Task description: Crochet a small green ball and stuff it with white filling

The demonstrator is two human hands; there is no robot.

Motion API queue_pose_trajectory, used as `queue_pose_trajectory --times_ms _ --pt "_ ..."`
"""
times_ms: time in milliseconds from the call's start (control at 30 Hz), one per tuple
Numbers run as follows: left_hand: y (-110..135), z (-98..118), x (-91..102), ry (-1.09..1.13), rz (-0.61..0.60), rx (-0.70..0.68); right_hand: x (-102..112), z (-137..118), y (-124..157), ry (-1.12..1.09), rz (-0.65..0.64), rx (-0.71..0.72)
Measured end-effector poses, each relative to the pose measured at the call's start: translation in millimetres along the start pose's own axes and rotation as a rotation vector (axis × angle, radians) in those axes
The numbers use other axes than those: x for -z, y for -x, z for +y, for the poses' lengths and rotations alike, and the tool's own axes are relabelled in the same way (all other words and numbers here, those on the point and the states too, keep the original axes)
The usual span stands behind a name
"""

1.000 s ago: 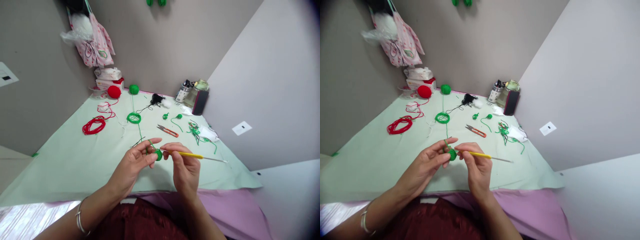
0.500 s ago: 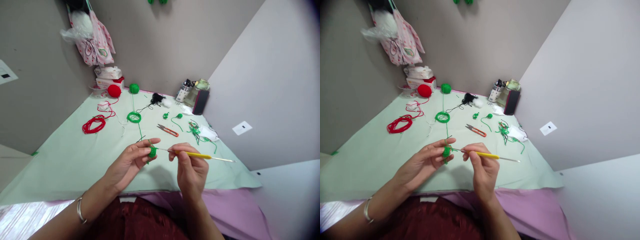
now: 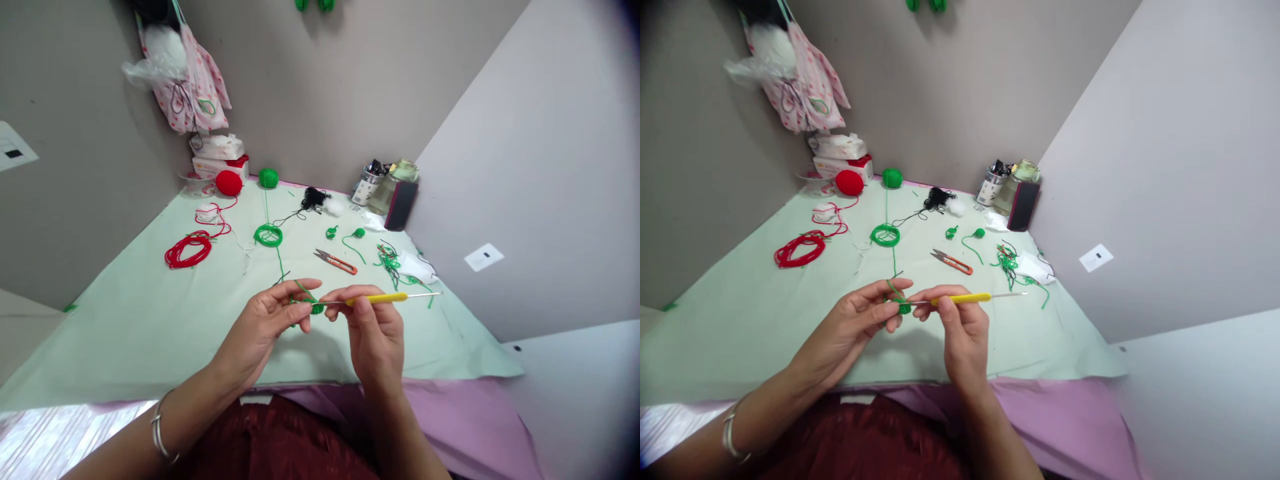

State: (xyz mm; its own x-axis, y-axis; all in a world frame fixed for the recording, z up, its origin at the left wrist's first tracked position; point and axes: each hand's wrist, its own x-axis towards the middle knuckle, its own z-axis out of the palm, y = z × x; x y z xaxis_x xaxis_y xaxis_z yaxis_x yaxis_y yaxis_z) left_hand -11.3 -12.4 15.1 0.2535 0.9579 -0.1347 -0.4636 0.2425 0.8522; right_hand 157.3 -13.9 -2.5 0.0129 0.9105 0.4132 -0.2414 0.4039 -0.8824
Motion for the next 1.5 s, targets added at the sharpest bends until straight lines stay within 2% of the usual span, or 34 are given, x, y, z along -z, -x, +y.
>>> queue_pose_trajectory --times_ms 167,333,433,500,567,667,767,833,933,1033,1100,1167,1233,1333,1400,1500 --pt "4.3 0.5 1.5 -0.04 0.002 -0.035 -0.3 -8.1 4.5 0.204 0.026 0.09" --pt "5.2 -3.5 3.6 -0.128 0.018 -0.113 -0.3 -8.3 11.5 0.465 -0.072 0.355" --pt "5.5 -6.1 0.7 -0.102 0.028 -0.131 -0.2 -0.9 14.0 0.607 -0.114 0.499" --pt "5.4 -7.0 -0.8 -0.023 0.01 -0.087 -0.3 4.0 15.3 0.763 -0.109 0.584" --pt "4.3 -6.9 -0.1 0.083 -0.034 0.019 -0.6 6.1 15.7 0.845 -0.09 0.627" --pt "0.7 -5.0 4.8 0.187 -0.07 0.132 -1.5 2.3 12.7 0.657 -0.019 0.499" --pt "-1.5 -3.6 8.2 0.144 -0.033 0.075 -3.4 -3.4 6.2 0.337 0.056 0.279" --pt "-1.1 -4.0 7.2 0.073 -0.021 0.036 -5.3 -4.5 2.2 0.237 0.04 0.208" --pt "0.9 -6.3 2.0 0.003 -0.016 -0.007 -8.7 -1.9 0.7 0.271 -0.02 0.223" --pt "1.5 -9.3 -3.2 0.019 0.034 -0.034 -10.6 2.1 5.0 0.434 0.001 0.331" --pt "0.2 -10.8 -4.0 0.086 0.031 0.013 -9.8 4.1 8.6 0.613 0.0 0.458" --pt "-2.2 -11.3 -1.7 0.167 -0.026 0.102 -7.0 4.8 10.2 0.703 -0.014 0.539" --pt "-4.6 -10.8 2.8 0.223 -0.068 0.155 -3.3 4.4 8.6 0.633 0.016 0.475" --pt "-5.9 -8.9 8.1 0.204 -0.037 0.103 0.4 3.3 2.8 0.357 0.096 0.253" --pt "-4.8 -8.0 8.2 0.131 -0.035 0.06 0.4 3.4 -0.3 0.233 0.05 0.153" --pt "-2.6 -7.7 5.2 0.035 -0.035 0.022 -1.0 4.7 -1.5 0.223 -0.02 0.107"
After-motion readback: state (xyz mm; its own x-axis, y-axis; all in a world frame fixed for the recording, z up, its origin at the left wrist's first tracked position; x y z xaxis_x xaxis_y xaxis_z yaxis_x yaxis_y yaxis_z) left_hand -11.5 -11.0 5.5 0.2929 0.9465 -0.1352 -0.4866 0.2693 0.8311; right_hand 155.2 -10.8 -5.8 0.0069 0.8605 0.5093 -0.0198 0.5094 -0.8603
